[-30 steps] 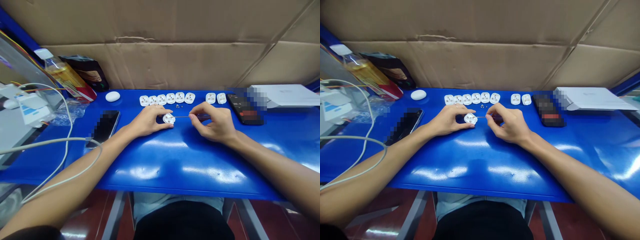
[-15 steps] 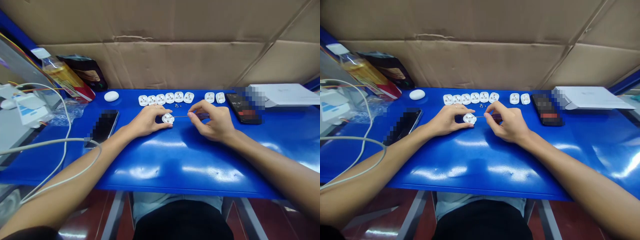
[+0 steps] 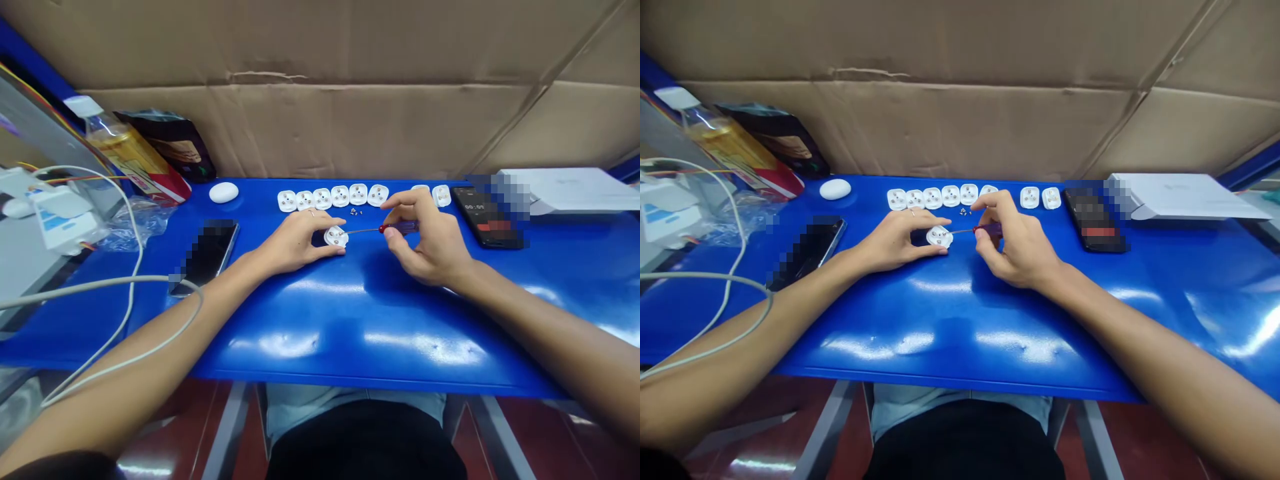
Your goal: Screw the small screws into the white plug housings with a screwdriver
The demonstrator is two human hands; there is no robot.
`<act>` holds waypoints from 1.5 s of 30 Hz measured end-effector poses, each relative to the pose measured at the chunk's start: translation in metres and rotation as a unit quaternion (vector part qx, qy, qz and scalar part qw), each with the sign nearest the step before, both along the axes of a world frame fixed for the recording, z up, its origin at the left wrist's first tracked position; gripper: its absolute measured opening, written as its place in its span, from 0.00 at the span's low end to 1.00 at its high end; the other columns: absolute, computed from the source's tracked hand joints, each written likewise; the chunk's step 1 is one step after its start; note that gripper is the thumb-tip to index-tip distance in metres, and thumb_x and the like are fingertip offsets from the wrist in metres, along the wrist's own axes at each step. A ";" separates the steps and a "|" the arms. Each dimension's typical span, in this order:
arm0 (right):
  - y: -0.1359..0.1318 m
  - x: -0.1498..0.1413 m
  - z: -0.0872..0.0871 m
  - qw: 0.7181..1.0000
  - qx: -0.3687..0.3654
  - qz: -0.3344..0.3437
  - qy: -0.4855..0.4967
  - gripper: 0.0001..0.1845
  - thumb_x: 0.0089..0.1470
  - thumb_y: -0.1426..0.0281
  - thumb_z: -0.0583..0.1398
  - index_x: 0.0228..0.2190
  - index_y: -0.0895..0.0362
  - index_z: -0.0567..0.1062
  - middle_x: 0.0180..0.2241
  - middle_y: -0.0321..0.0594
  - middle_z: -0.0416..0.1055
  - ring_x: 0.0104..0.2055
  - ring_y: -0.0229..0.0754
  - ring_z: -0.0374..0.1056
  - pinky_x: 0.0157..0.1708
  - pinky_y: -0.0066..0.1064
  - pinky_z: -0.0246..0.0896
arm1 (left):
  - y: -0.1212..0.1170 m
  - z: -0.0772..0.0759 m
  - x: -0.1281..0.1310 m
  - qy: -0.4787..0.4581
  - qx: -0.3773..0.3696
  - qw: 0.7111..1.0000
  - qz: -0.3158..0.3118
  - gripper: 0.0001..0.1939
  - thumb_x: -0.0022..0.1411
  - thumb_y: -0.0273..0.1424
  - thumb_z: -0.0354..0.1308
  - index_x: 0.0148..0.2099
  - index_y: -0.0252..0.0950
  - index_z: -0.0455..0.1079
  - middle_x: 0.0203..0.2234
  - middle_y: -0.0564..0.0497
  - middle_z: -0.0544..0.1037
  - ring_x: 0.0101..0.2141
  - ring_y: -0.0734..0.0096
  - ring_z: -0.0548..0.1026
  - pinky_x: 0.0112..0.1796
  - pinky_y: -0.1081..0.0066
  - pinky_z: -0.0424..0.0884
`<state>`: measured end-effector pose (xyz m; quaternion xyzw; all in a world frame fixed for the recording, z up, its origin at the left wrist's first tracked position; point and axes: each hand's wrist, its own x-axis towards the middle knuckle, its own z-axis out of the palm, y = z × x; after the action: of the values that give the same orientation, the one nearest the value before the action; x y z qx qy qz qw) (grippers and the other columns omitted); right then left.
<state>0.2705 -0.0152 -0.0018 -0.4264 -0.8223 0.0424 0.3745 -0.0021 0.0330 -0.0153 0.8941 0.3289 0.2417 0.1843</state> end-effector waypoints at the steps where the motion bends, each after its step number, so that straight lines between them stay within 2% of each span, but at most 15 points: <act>1: 0.000 0.000 0.000 1.000 0.000 -0.008 -0.007 0.15 0.65 0.67 0.60 0.53 0.52 0.71 0.35 0.40 0.82 0.32 0.49 0.81 0.30 0.38 0.73 | 0.000 0.000 0.000 0.001 0.001 1.000 0.000 0.27 0.68 0.46 0.68 0.63 0.37 0.78 0.49 0.43 0.86 0.48 0.53 0.83 0.53 0.57 0.75; 4: -0.001 -0.001 0.001 0.999 0.004 -0.033 -0.016 0.12 0.67 0.65 0.60 0.50 0.54 0.73 0.36 0.43 0.82 0.29 0.49 0.80 0.27 0.38 0.71 | 0.000 0.000 0.000 0.004 0.004 1.000 -0.002 0.28 0.66 0.46 0.70 0.62 0.37 0.78 0.49 0.44 0.86 0.47 0.53 0.83 0.52 0.57 0.75; 8: 0.000 -0.002 0.001 1.000 0.014 0.003 0.016 0.15 0.65 0.68 0.60 0.52 0.53 0.70 0.34 0.41 0.81 0.32 0.49 0.80 0.32 0.40 0.74 | -0.001 0.002 0.000 0.000 -0.002 1.000 -0.003 0.26 0.66 0.46 0.69 0.61 0.39 0.79 0.50 0.45 0.86 0.47 0.53 0.83 0.52 0.58 0.75; 12: -0.001 -0.002 0.002 1.000 0.008 -0.013 0.012 0.11 0.66 0.68 0.60 0.50 0.50 0.71 0.30 0.39 0.80 0.27 0.47 0.77 0.27 0.37 0.70 | -0.003 0.003 0.001 0.004 -0.004 1.000 0.001 0.25 0.67 0.44 0.70 0.62 0.39 0.79 0.50 0.45 0.86 0.48 0.54 0.84 0.52 0.59 0.75; 16: 0.000 -0.001 0.002 0.999 0.010 0.015 0.027 0.15 0.64 0.69 0.60 0.52 0.51 0.70 0.33 0.40 0.81 0.31 0.49 0.79 0.31 0.39 0.73 | -0.002 0.002 0.001 -0.002 -0.007 1.000 0.007 0.26 0.66 0.45 0.70 0.61 0.40 0.79 0.50 0.46 0.86 0.48 0.54 0.83 0.52 0.59 0.75; 20: 0.001 -0.001 0.000 1.000 0.000 -0.014 0.021 0.12 0.66 0.66 0.60 0.50 0.50 0.71 0.34 0.39 0.81 0.30 0.48 0.79 0.29 0.38 0.71 | -0.002 0.001 0.002 -0.004 -0.012 1.000 0.005 0.27 0.65 0.45 0.71 0.62 0.39 0.79 0.49 0.45 0.86 0.47 0.53 0.84 0.50 0.58 0.75; 24: 0.002 0.001 -0.001 1.000 -0.006 0.001 0.010 0.17 0.65 0.68 0.61 0.54 0.49 0.70 0.36 0.42 0.82 0.34 0.50 0.81 0.34 0.41 0.75 | -0.003 0.003 0.002 -0.002 -0.013 1.000 0.007 0.26 0.67 0.44 0.70 0.62 0.38 0.79 0.51 0.45 0.86 0.48 0.53 0.84 0.51 0.58 0.75; 28: 0.002 0.002 -0.003 1.000 -0.004 -0.015 0.006 0.12 0.67 0.67 0.60 0.51 0.51 0.72 0.34 0.39 0.82 0.32 0.48 0.82 0.30 0.37 0.74 | -0.003 0.004 0.003 0.001 -0.017 1.000 0.010 0.27 0.66 0.46 0.70 0.62 0.38 0.79 0.51 0.45 0.86 0.48 0.52 0.84 0.51 0.57 0.76; 32: 0.002 0.000 -0.001 1.000 0.009 0.003 0.009 0.16 0.66 0.66 0.60 0.54 0.53 0.70 0.36 0.41 0.82 0.33 0.49 0.81 0.33 0.40 0.76 | -0.003 0.004 0.003 0.002 -0.021 1.000 0.012 0.26 0.67 0.45 0.70 0.62 0.37 0.79 0.51 0.44 0.86 0.48 0.53 0.84 0.52 0.58 0.76; 36: 0.001 0.000 0.000 0.999 -0.009 -0.036 -0.010 0.12 0.68 0.63 0.59 0.51 0.51 0.73 0.38 0.44 0.82 0.33 0.50 0.81 0.31 0.39 0.74 | -0.004 0.005 0.003 0.012 -0.026 0.999 0.017 0.27 0.66 0.44 0.70 0.63 0.38 0.78 0.51 0.45 0.86 0.49 0.54 0.83 0.52 0.59 0.75; 40: 0.001 0.001 0.001 1.000 -0.020 -0.008 0.000 0.17 0.67 0.63 0.59 0.54 0.53 0.69 0.38 0.42 0.82 0.36 0.50 0.81 0.36 0.43 0.77 | -0.004 0.006 0.004 0.009 -0.034 0.999 0.017 0.27 0.66 0.45 0.69 0.62 0.37 0.79 0.52 0.44 0.85 0.49 0.53 0.83 0.53 0.58 0.75; 45: 0.002 0.002 0.001 0.999 -0.025 -0.034 -0.017 0.10 0.68 0.61 0.59 0.49 0.51 0.73 0.38 0.42 0.82 0.32 0.50 0.80 0.32 0.40 0.74 | -0.004 0.006 0.004 0.005 -0.030 0.999 0.014 0.26 0.66 0.43 0.71 0.61 0.38 0.79 0.49 0.45 0.86 0.47 0.54 0.83 0.51 0.60 0.75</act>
<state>0.2725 -0.0135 -0.0005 -0.4644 -0.8122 0.0430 0.3505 0.0016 0.0291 -0.0098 0.8849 0.3491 0.2293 0.2061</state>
